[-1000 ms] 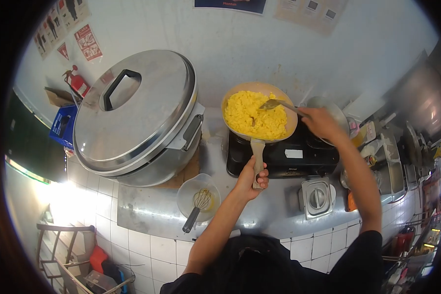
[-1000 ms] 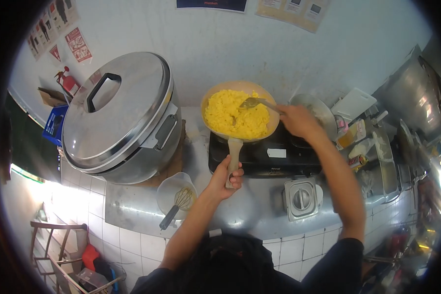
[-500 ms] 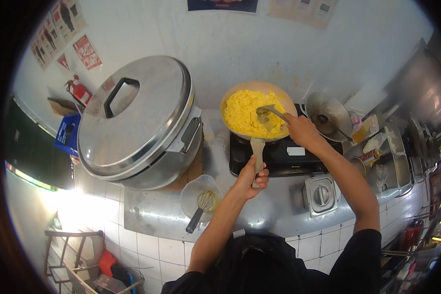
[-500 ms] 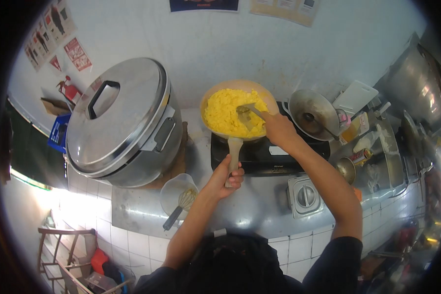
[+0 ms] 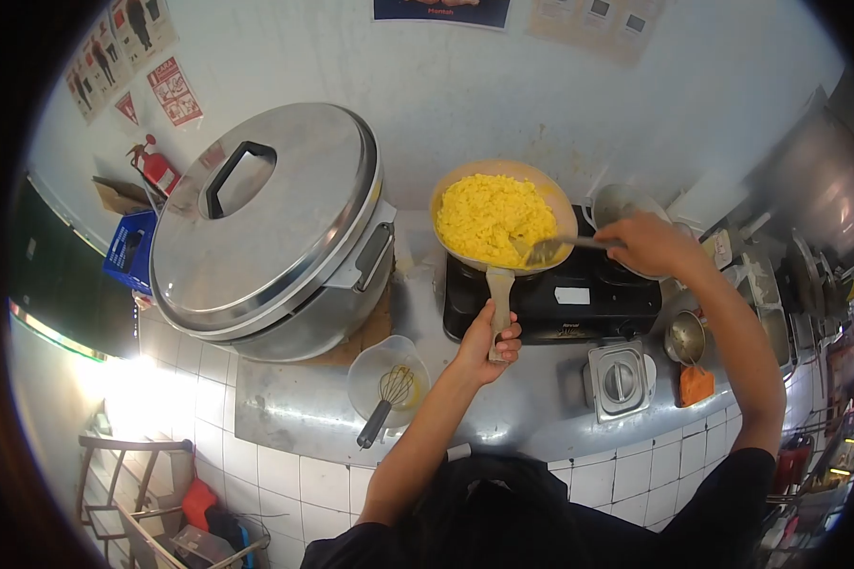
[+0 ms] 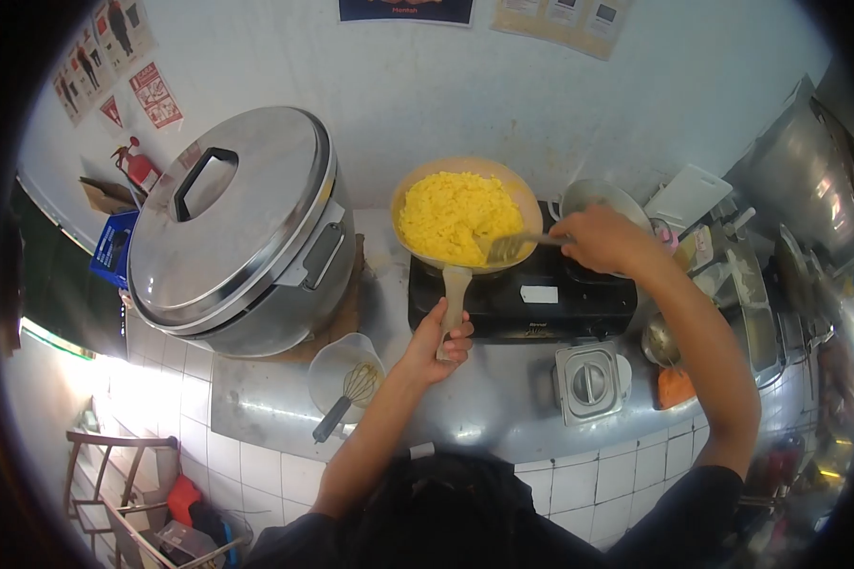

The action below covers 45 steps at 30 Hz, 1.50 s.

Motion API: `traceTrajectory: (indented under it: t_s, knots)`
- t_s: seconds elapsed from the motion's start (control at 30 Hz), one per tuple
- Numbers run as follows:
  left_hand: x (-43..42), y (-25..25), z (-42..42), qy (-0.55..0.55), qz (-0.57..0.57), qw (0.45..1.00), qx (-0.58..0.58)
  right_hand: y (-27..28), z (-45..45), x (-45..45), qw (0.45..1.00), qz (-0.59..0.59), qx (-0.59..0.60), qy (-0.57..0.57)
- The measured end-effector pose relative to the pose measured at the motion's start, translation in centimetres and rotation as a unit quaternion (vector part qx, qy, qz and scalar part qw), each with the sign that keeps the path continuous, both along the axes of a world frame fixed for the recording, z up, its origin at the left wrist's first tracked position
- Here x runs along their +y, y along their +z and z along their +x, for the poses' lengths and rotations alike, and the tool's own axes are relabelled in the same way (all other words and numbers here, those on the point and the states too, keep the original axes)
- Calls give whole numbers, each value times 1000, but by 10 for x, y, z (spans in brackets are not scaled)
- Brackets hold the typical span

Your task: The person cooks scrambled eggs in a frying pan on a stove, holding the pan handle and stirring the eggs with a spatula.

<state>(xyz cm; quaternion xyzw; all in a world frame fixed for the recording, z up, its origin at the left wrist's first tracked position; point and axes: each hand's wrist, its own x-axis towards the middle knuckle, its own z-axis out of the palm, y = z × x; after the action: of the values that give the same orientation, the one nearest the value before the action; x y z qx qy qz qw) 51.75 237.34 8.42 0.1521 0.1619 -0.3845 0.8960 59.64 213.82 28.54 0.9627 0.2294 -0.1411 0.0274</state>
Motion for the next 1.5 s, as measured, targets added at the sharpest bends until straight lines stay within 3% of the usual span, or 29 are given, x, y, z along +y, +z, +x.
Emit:
traceTrajectory:
  t_s: [0.1,0.23,0.4,0.5,0.63,0.73,0.77,0.93,1.13,1.17,1.2,1.33,1.4,1.43,1.5]
  knots:
    - [1,-1,-1,-2,17,1000,2,-31,-13,17,1000,16,-4,18]
    - [-2,5,-3,6,47,999,-2,-52,-26,66,994,71,-49,-61]
    - [-3,4,-2,9,48,999,7,-101,21,73,977,139,-126,-106]
    - [-2,4,-3,10,41,999,6,-121,78,29,972,197,-120,-35]
    - [-1,1,-2,9,36,999,10,-32,47,19,994,101,-41,-17]
    - [-1,4,-2,11,47,999,2,-8,17,17,998,63,30,5]
    - [-2,4,-2,10,47,999,-1,-9,9,20,997,55,55,14]
    - [-5,3,-3,16,65,998,-2,-79,-9,70,991,123,-39,-39]
    - [-4,6,-3,30,58,998,4,-123,66,74,992,35,-109,-60]
    - [-4,5,-2,30,59,998,2,-130,87,62,993,-26,-109,-26]
    - [-4,3,-2,32,58,998,3,-132,104,50,990,-88,-106,11]
    - [-5,3,-5,37,65,997,2,-36,99,34,992,-41,14,-123]
    - [-5,4,-4,38,63,997,2,-4,79,35,988,10,-11,-151]
    - [-5,4,-4,36,63,997,2,0,72,33,985,36,-23,-167]
    - [-2,-2,-4,32,56,998,-5,-64,96,15,988,-29,-153,-10]
